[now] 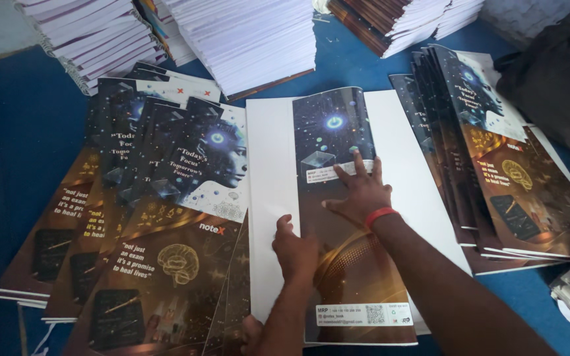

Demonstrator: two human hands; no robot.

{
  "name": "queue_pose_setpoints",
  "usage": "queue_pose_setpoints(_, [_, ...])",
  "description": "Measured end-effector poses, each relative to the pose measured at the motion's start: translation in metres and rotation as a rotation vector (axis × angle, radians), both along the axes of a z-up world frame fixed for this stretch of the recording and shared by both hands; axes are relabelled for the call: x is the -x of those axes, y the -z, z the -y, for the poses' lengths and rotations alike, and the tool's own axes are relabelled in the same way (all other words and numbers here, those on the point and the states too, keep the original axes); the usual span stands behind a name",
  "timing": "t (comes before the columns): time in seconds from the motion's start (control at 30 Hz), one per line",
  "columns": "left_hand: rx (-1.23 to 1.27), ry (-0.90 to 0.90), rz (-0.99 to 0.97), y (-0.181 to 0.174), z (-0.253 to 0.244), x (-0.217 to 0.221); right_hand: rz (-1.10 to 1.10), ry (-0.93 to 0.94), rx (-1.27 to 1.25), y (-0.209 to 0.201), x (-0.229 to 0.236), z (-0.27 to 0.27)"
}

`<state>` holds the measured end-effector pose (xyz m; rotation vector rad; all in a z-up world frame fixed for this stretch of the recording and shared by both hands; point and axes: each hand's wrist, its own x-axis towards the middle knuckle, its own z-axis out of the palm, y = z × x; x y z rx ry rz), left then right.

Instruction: The person sits on the floor and repeatedly places a cover sheet onto a book block, then uses a wooden block to press and smooth the spine area. The person handles multiple book blocks and cover sheets, stacking them as they work.

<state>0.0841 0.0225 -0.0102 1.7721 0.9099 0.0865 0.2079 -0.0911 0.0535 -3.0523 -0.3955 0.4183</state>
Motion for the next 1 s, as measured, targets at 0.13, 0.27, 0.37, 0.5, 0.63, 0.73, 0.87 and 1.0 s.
queue_pose_setpoints(0.13, [0.016, -0.012, -0.008, -0.007, -0.002, 0.001, 0.036, -0.019, -0.023, 0.004, 0.003, -0.001])
queue_pose_setpoints(0.27, [-0.039, 0.002, 0.006, 0.001, -0.002, 0.002, 0.059, -0.023, 0.000, 0.007, 0.005, -0.002])
queue_pose_setpoints(0.37, [-0.045, 0.000, 0.021, 0.006, -0.002, 0.000, 0.061, -0.027, 0.027, 0.010, 0.004, -0.005])
queue_pose_setpoints(0.5, [-0.040, -0.023, 0.063, 0.006, -0.001, 0.001, 0.061, -0.047, 0.058, 0.012, 0.003, -0.006])
queue_pose_setpoints(0.63, [-0.056, 0.006, 0.013, 0.000, -0.003, 0.002, 0.065, -0.065, 0.095, 0.014, 0.003, -0.008])
queue_pose_setpoints(0.73, [-0.085, 0.006, 0.008, -0.004, -0.002, 0.003, 0.076, -0.072, 0.109, 0.014, 0.004, -0.010])
queue_pose_setpoints(0.87, [-0.128, 0.002, 0.033, 0.001, 0.002, 0.003, 0.061, -0.050, 0.104, 0.011, 0.006, -0.013])
queue_pose_setpoints(1.0, [-0.172, 0.015, 0.090, 0.012, 0.004, 0.003, 0.051, -0.045, 0.112, 0.009, 0.007, -0.014])
